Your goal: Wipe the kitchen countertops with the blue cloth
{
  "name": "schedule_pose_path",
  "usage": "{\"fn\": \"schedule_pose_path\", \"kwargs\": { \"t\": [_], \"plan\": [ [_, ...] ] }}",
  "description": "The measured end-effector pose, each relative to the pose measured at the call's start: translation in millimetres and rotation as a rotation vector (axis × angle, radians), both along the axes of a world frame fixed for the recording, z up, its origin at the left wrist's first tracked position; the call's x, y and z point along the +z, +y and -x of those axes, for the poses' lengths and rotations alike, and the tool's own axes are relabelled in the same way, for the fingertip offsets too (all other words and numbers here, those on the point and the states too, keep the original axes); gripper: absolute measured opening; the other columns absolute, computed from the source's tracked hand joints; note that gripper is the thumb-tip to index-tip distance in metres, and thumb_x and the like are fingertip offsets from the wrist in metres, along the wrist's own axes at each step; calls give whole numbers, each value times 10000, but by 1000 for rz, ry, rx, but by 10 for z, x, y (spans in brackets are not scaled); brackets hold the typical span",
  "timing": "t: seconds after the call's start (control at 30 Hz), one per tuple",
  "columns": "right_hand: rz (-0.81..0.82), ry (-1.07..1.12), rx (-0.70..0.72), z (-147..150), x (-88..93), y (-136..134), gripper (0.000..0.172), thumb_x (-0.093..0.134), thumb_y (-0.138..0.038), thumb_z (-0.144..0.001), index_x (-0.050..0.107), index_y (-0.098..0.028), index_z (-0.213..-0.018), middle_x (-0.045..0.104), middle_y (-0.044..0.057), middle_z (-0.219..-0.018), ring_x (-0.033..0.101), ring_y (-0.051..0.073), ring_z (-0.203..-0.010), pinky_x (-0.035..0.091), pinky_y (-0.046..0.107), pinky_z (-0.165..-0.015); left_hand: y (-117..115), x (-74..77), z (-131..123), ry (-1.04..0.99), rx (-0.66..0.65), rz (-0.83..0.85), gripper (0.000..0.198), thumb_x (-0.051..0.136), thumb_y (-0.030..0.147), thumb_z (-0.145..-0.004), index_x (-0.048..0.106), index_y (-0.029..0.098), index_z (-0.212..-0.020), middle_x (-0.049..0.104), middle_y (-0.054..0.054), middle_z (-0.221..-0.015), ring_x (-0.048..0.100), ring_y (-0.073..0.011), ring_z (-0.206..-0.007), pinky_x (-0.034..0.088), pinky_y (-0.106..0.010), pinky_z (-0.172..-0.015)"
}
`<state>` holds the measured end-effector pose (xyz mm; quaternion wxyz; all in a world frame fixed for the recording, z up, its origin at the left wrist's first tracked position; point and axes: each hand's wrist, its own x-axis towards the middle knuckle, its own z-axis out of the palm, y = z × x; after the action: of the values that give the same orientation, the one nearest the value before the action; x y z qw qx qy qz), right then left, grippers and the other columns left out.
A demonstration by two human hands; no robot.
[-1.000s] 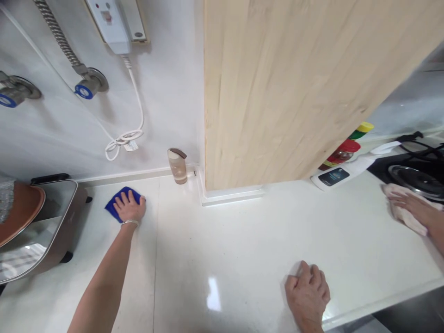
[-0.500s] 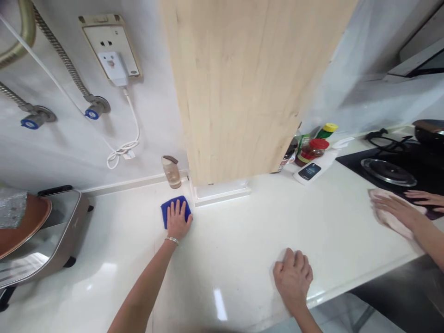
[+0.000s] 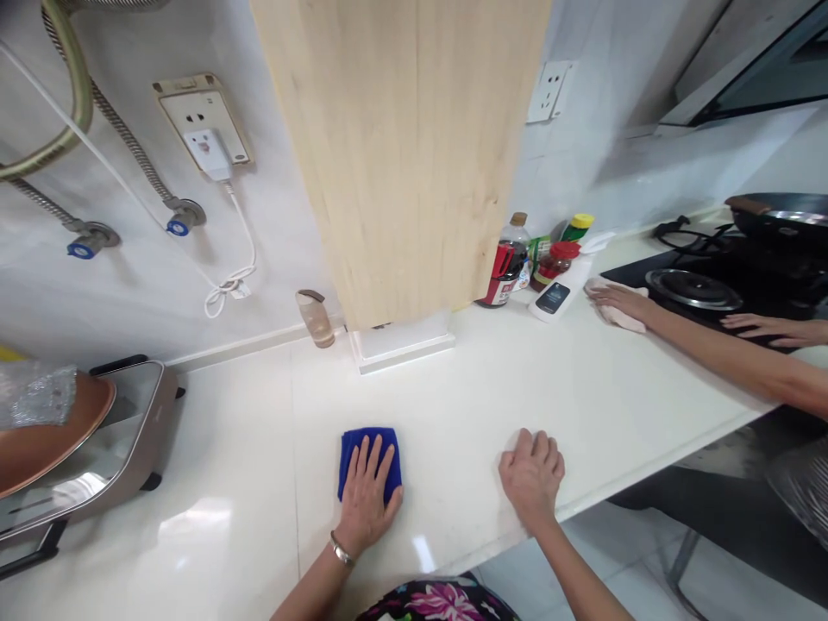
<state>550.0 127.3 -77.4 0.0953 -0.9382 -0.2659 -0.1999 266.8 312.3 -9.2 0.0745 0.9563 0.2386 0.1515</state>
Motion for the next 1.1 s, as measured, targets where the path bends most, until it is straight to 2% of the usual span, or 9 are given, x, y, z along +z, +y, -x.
{"fn": "schedule_pose_path", "kwargs": {
  "t": [0.13, 0.27, 0.43, 0.6, 0.73, 0.87, 1.0, 1.1],
  "plan": [
    [-14, 12, -4, 8, 17, -5, 532, 410, -284, -875, 489, -50, -1347, 454, 270, -1397, 355, 402, -1362, 328, 569, -1062, -331, 92, 419, 85, -120, 0, 755, 522, 376, -914, 180, 264, -1578, 162, -32, -1657, 143, -313, -1519, 308, -536, -1206],
    [-26, 39, 3, 16, 22, -15, 557, 431, -279, -856, 466, -67, -1370, 437, 275, -1418, 342, 419, -1362, 323, 595, -1050, -357, 109, 899, 158, -183, -65, 798, 575, 425, -877, 220, 258, -1572, 210, -45, -1645, 199, -328, -1506, 367, -510, -1169],
    [-40, 46, 17, 20, 39, -30, 551, 414, -280, -864, 459, -59, -1367, 425, 285, -1421, 329, 428, -1366, 317, 601, -1055, -12, 90, 1364, 179, -45, -181, 711, 539, 380, -904, 285, 246, -1554, 285, -62, -1622, 241, -321, -1495, 366, -521, -1156],
    [-32, 42, 36, 29, 61, -34, 570, 428, -274, -851, 442, -69, -1382, 428, 280, -1410, 322, 436, -1366, 319, 613, -1040, 646, 32, 1559, 121, 206, -186, 603, 486, 382, -942, 387, 207, -1510, 359, -88, -1591, 252, -302, -1493, 310, -530, -1186],
    [-39, 30, 16, 31, 42, -15, 572, 432, -273, -845, 452, -61, -1376, 427, 276, -1414, 326, 419, -1364, 317, 594, -1049, 1240, 12, 1544, 106, 391, -131, 591, 411, 441, -961, 441, 161, -1480, 380, -121, -1576, 254, -318, -1490, 251, -533, -1209],
    [-29, 24, 6, 32, 41, 1, 562, 443, -270, -846, 470, -43, -1360, 421, 279, -1422, 322, 413, -1365, 316, 579, -1058, 1733, 50, 1302, 124, 629, -40, 640, 395, 479, -945, 425, 148, -1492, 351, -131, -1591, 236, -333, -1494, 197, -521, -1225],
    [-3, 10, 9, 39, 60, -1, 537, 433, -278, -875, 479, -32, -1350, 435, 283, -1408, 329, 414, -1366, 317, 569, -1069, 2029, 24, 878, 118, 838, 24, 695, 397, 483, -934, 382, 91, -1507, 301, -195, -1599, 203, -392, -1492, 165, -565, -1216],
    [-7, 5, 2, 41, 54, 2, 534, 427, -275, -879, 475, -35, -1354, 440, 279, -1407, 331, 413, -1368, 316, 570, -1070, 2097, -42, 563, 94, 861, 12, 710, 392, 474, -935, 377, 42, -1499, 294, -248, -1586, 187, -442, -1482, 158, -609, -1200]
  ]
}}
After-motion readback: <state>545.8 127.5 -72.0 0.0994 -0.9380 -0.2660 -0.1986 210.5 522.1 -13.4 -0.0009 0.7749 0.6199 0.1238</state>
